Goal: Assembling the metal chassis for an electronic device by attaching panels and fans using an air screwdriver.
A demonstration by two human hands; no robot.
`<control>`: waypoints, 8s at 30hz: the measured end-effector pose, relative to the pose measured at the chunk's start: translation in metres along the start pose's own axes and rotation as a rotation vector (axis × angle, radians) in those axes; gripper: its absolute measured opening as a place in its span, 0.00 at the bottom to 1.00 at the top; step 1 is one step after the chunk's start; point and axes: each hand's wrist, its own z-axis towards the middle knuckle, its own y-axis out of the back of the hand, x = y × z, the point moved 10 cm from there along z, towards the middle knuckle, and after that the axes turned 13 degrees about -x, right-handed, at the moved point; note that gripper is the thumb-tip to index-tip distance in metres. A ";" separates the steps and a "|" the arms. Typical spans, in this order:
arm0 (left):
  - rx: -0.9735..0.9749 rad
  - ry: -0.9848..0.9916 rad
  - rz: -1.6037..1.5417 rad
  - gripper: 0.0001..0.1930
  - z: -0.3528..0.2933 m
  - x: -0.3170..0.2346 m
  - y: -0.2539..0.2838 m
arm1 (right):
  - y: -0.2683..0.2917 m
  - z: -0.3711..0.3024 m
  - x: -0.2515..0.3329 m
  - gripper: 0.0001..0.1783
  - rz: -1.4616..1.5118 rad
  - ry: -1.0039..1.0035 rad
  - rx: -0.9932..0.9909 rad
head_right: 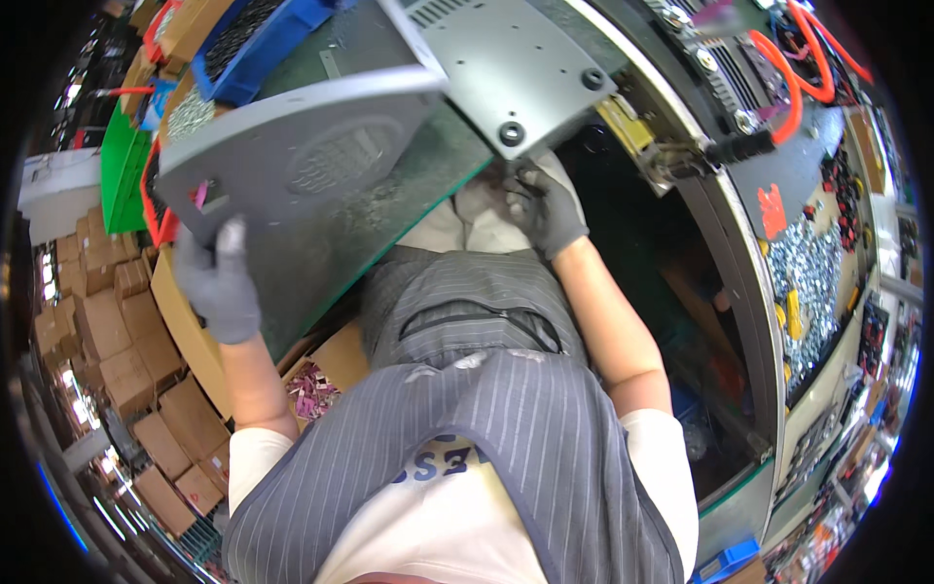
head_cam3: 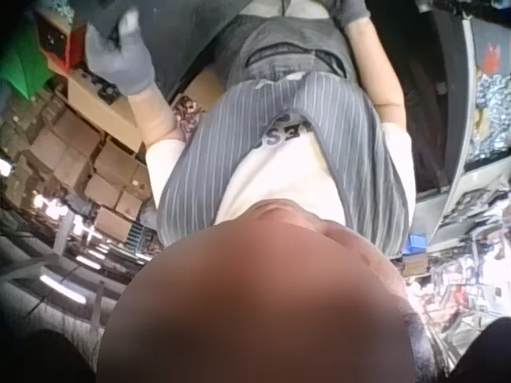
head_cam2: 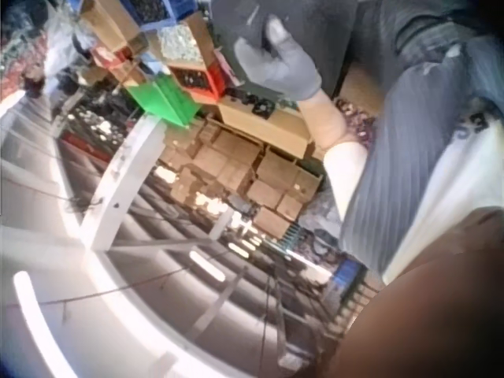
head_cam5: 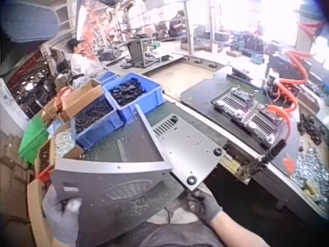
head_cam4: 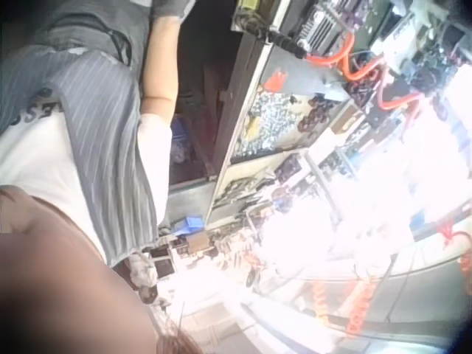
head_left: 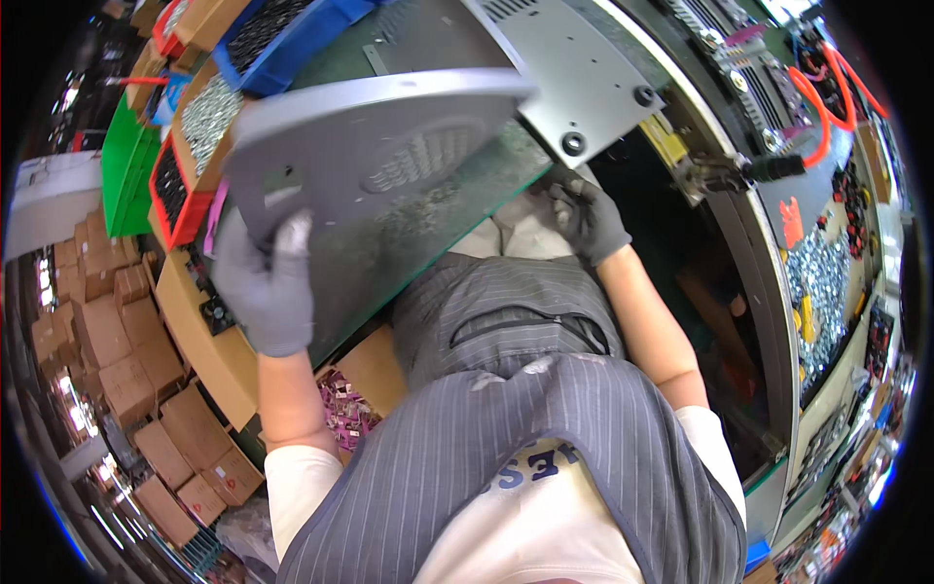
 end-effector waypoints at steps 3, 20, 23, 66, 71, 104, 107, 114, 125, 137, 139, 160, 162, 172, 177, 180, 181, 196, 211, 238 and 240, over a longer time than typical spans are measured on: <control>0.162 -0.453 0.190 0.10 0.011 -0.070 -0.010 | -0.016 -0.016 -0.002 0.15 -0.190 -0.036 -0.021; 0.083 -0.244 0.069 0.38 -0.018 0.006 -0.027 | -0.215 -0.241 0.131 0.43 0.581 0.134 0.866; 0.119 -0.189 0.076 0.32 -0.030 0.041 -0.038 | -0.104 -0.206 0.202 0.38 0.015 0.640 0.060; 0.182 0.046 0.141 0.15 -0.037 0.093 -0.068 | 0.117 -0.285 0.308 0.24 -1.309 1.016 -1.381; 0.215 0.066 0.126 0.19 -0.037 0.105 -0.059 | 0.157 -0.310 0.376 0.23 -1.384 1.132 -1.410; 1.184 0.644 -0.286 0.18 -0.167 0.004 -0.246 | -0.009 -0.307 0.287 0.34 -0.267 1.341 -0.105; 1.320 1.340 -0.864 0.21 -0.210 -0.016 -0.287 | -0.076 -0.274 0.202 0.35 -0.296 1.102 0.193; 1.080 1.598 -1.246 0.18 -0.179 -0.022 -0.281 | -0.152 -0.195 0.115 0.27 -0.645 0.911 0.395; 0.884 -0.351 -0.180 0.10 -0.014 -0.165 -0.140 | -0.241 -0.169 0.183 0.16 -0.672 1.100 0.469; 0.549 -1.029 0.746 0.19 0.040 -0.167 -0.234 | -0.258 -0.183 0.206 0.26 -1.067 1.579 0.123; 0.567 -0.997 0.772 0.16 0.042 -0.165 -0.239 | -0.263 -0.208 0.212 0.33 -1.082 1.901 -0.015; 0.828 0.091 -0.540 0.28 0.067 -0.176 -0.193 | -0.295 -0.273 0.168 0.31 -0.937 2.136 0.321; 0.857 0.018 -0.598 0.27 0.053 -0.185 -0.184 | -0.306 -0.282 0.142 0.31 -0.970 2.162 0.354; 0.623 -0.285 -0.036 0.28 0.072 -0.159 -0.095 | -0.269 -0.236 0.124 0.21 -0.614 1.317 0.470; 0.443 -0.603 0.399 0.16 0.071 -0.140 -0.076 | -0.269 -0.181 0.071 0.15 -0.634 0.907 0.482; 0.597 -0.621 0.602 0.20 0.053 -0.120 -0.086 | -0.276 -0.152 0.051 0.16 -0.583 0.766 0.507; 0.664 -0.601 0.627 0.25 0.045 -0.111 -0.088 | -0.276 -0.148 0.047 0.16 -0.542 0.739 0.515; 0.618 -0.692 0.652 0.23 0.036 -0.100 -0.098 | -0.271 -0.144 0.053 0.15 -0.421 1.031 0.352; 0.529 -0.630 0.961 0.17 0.039 -0.098 -0.097 | -0.352 -0.207 0.066 0.21 -1.927 2.045 0.278; 0.043 0.944 1.002 0.27 -0.180 0.360 0.351 | -0.327 -0.198 0.076 0.23 -1.822 2.091 0.436; -0.063 0.888 0.794 0.27 -0.175 0.389 0.329 | -0.321 -0.194 0.084 0.23 -1.710 2.027 0.451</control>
